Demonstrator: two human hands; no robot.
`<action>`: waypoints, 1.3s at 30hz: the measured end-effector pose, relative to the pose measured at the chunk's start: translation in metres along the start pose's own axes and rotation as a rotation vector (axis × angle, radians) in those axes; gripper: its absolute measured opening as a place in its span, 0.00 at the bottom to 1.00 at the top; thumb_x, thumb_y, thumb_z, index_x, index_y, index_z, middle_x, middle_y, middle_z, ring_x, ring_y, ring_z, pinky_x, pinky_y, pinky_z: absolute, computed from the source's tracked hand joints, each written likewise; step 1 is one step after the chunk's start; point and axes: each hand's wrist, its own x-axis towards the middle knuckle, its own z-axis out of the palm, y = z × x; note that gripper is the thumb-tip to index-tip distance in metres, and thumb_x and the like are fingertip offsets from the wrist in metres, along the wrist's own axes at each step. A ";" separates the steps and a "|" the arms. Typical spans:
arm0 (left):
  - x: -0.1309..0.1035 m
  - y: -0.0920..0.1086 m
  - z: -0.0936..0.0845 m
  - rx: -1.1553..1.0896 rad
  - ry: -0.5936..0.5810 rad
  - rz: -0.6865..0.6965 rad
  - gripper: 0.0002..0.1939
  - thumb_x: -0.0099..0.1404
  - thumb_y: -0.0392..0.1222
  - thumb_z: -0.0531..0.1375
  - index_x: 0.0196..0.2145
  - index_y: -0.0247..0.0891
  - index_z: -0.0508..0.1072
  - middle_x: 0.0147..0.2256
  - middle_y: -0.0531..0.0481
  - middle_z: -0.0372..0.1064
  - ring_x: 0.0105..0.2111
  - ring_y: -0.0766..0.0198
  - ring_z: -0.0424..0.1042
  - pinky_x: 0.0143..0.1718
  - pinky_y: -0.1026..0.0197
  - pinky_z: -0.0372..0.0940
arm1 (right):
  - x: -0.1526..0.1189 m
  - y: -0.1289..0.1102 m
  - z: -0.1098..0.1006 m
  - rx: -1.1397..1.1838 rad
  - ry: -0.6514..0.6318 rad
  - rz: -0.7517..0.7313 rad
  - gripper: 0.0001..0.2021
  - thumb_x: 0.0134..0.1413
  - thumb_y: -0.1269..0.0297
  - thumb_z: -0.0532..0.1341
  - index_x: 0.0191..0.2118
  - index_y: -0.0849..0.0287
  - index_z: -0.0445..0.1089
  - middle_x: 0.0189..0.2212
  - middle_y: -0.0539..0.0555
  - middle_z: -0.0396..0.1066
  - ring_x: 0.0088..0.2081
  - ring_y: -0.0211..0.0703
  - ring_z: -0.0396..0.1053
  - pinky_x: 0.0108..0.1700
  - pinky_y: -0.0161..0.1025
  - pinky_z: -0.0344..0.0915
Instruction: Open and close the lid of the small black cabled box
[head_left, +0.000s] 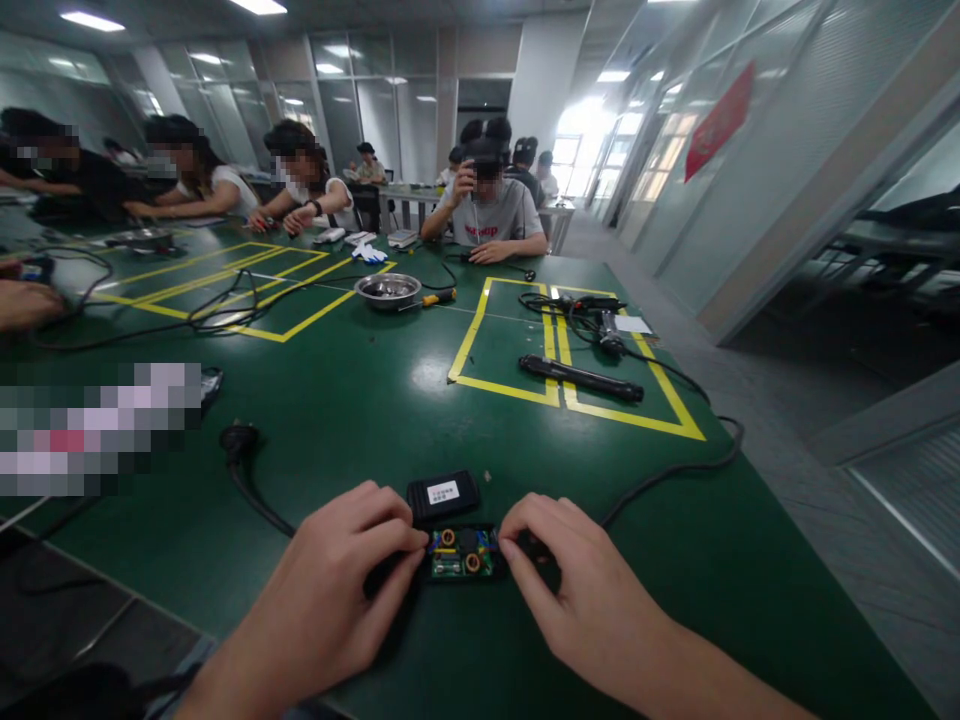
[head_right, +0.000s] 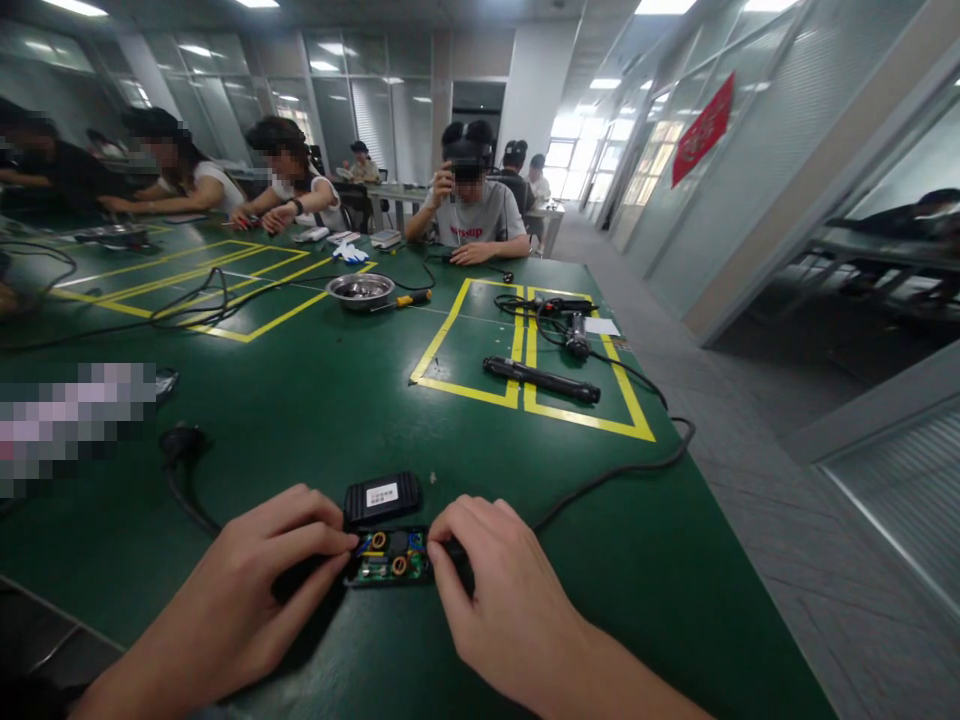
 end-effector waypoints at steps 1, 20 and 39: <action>0.000 0.000 0.000 0.020 0.009 0.007 0.13 0.79 0.32 0.59 0.40 0.43 0.81 0.40 0.48 0.79 0.39 0.57 0.76 0.40 0.57 0.69 | 0.000 0.000 0.000 -0.008 -0.005 0.010 0.10 0.72 0.74 0.56 0.39 0.53 0.69 0.33 0.52 0.76 0.34 0.49 0.73 0.38 0.46 0.66; 0.001 -0.024 0.007 0.121 0.146 -0.403 0.11 0.71 0.44 0.68 0.49 0.48 0.88 0.47 0.46 0.88 0.48 0.44 0.85 0.52 0.41 0.80 | 0.000 -0.001 0.000 0.010 -0.050 0.002 0.12 0.70 0.79 0.58 0.40 0.52 0.64 0.38 0.53 0.75 0.40 0.52 0.72 0.43 0.49 0.66; 0.000 -0.004 0.002 -0.144 -0.073 -0.014 0.21 0.75 0.32 0.67 0.61 0.50 0.82 0.54 0.47 0.84 0.51 0.53 0.81 0.52 0.52 0.80 | 0.003 -0.005 -0.002 0.042 -0.088 0.090 0.17 0.60 0.74 0.73 0.52 0.53 0.75 0.49 0.56 0.81 0.50 0.57 0.77 0.53 0.56 0.69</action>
